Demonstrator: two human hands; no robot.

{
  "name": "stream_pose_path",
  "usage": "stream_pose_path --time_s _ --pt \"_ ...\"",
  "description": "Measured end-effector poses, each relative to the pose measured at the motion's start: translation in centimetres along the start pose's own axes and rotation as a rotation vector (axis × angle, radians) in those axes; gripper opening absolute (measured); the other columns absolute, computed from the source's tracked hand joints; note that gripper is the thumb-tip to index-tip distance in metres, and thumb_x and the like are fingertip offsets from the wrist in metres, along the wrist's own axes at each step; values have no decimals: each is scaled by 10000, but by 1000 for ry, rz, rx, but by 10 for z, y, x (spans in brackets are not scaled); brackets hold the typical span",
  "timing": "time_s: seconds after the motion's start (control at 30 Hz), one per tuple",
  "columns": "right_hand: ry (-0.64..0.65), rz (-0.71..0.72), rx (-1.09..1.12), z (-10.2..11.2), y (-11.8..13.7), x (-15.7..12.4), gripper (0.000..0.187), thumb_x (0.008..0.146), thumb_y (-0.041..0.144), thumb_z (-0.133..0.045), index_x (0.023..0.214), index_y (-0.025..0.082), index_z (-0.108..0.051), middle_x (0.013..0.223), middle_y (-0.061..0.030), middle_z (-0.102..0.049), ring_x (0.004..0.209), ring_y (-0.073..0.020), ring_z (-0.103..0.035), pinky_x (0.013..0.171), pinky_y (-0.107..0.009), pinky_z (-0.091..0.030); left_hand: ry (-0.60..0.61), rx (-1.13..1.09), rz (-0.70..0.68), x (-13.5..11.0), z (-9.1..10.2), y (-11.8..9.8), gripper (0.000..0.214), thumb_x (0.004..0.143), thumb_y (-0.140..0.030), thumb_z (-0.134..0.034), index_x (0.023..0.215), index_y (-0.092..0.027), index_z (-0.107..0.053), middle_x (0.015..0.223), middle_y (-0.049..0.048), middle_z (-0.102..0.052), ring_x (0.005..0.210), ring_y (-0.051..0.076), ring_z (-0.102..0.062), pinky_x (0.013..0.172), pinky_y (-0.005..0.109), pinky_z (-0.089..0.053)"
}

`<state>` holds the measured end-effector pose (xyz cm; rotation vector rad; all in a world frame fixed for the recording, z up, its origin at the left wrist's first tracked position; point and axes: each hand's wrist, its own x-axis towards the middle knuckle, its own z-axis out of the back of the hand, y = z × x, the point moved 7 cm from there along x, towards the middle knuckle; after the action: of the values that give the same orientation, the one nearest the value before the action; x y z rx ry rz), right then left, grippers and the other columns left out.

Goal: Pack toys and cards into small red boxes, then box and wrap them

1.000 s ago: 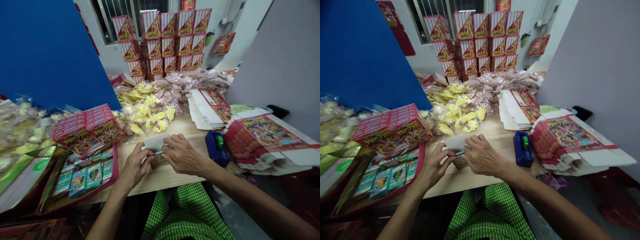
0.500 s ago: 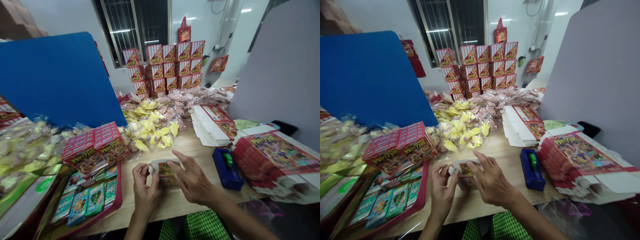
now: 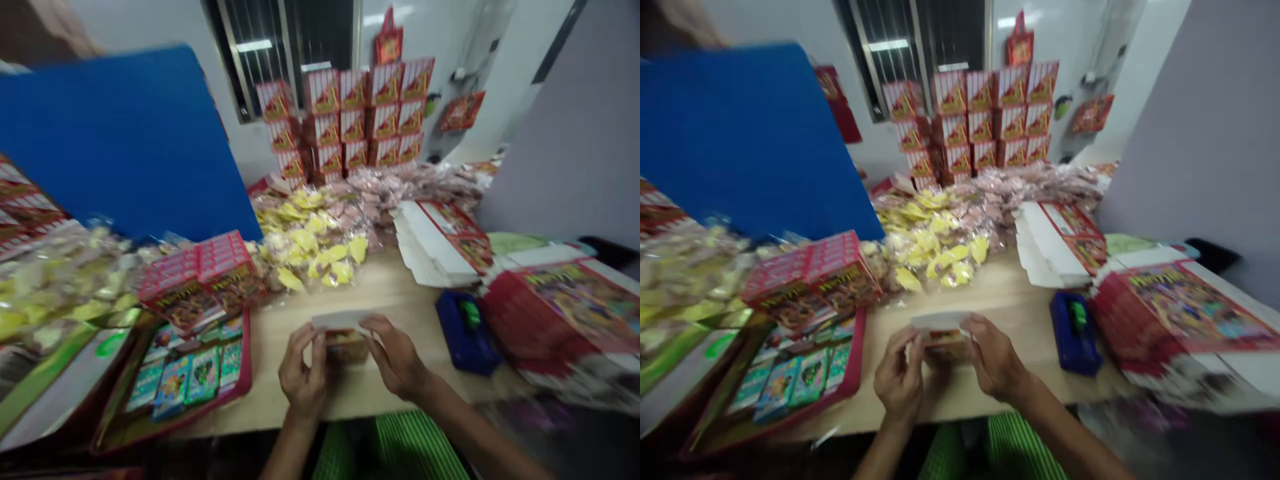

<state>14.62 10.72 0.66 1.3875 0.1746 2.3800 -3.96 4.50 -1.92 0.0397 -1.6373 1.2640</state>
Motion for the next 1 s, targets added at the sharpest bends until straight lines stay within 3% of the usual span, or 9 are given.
stream_pose_path --time_s 0.13,0.2,0.3,0.37,0.5,0.57,0.77,0.87,1.0 --pt "95 39 61 -5 -3 11 233 980 66 -409 1109 198 -552 957 -103 -619 964 -259 -651 806 -387 -605 166 59 -175 8 -1 -9 132 953 -185 -634 975 -217 -761 999 55 -751 956 171 -717 849 280 -585" --pt "133 15 79 -2 -7 14 235 994 85 -414 1143 192 -560 998 -114 -639 964 -259 -651 815 -394 -601 218 -33 -53 14 -4 -5 151 954 -198 -644 1067 -225 -741 993 48 -741 944 162 -712 832 261 -580" --pt "92 -73 108 7 -16 15 424 1008 119 -459 1429 168 -429 1196 -150 -646 885 -211 -664 796 -352 -602 244 -224 180 19 -10 4 342 970 -220 -640 1311 -247 -638 1013 43 -732 896 136 -712 788 224 -574" --pt "91 -65 139 11 -17 15 467 1005 116 -468 1462 184 -396 1204 -141 -649 850 -190 -668 773 -328 -601 296 -285 184 20 -15 2 266 990 -250 -616 1246 -242 -689 1024 56 -727 940 146 -708 826 240 -574" --pt "240 24 150 11 -10 17 322 991 86 -416 1279 201 -504 1156 -142 -644 1219 -275 -607 924 -429 -581 415 -364 88 18 -22 -3 201 917 -393 -727 1017 -223 -766 1191 102 -714 1123 228 -685 931 325 -575" --pt "300 3 156 12 -10 19 260 1004 128 -435 1252 182 -492 1157 -160 -627 1277 -303 -562 946 -475 -569 411 -389 152 15 -23 0 185 882 -335 -775 1035 -236 -747 1195 87 -732 1123 218 -698 936 314 -578" --pt "342 -80 161 13 -5 27 199 1062 208 -439 1253 159 -458 1081 -128 -632 941 -228 -621 816 -388 -564 316 -367 309 7 -22 6 407 885 -186 -763 1276 -248 -667 1088 50 -785 953 155 -758 855 239 -600" --pt "378 -91 106 11 -2 30 115 1064 178 -400 1147 170 -479 960 -83 -625 820 -198 -594 740 -340 -542 341 -290 242 11 -20 1 424 915 -148 -718 1320 -259 -662 1077 43 -780 946 148 -749 847 239 -598" --pt "452 -20 18 11 2 31 156 1029 105 -362 969 192 -477 925 -94 -620 809 -194 -593 675 -303 -529 496 -234 -22 22 -19 -14 305 945 -86 -645 1173 -255 -756 1093 52 -745 959 139 -722 824 233 -585"
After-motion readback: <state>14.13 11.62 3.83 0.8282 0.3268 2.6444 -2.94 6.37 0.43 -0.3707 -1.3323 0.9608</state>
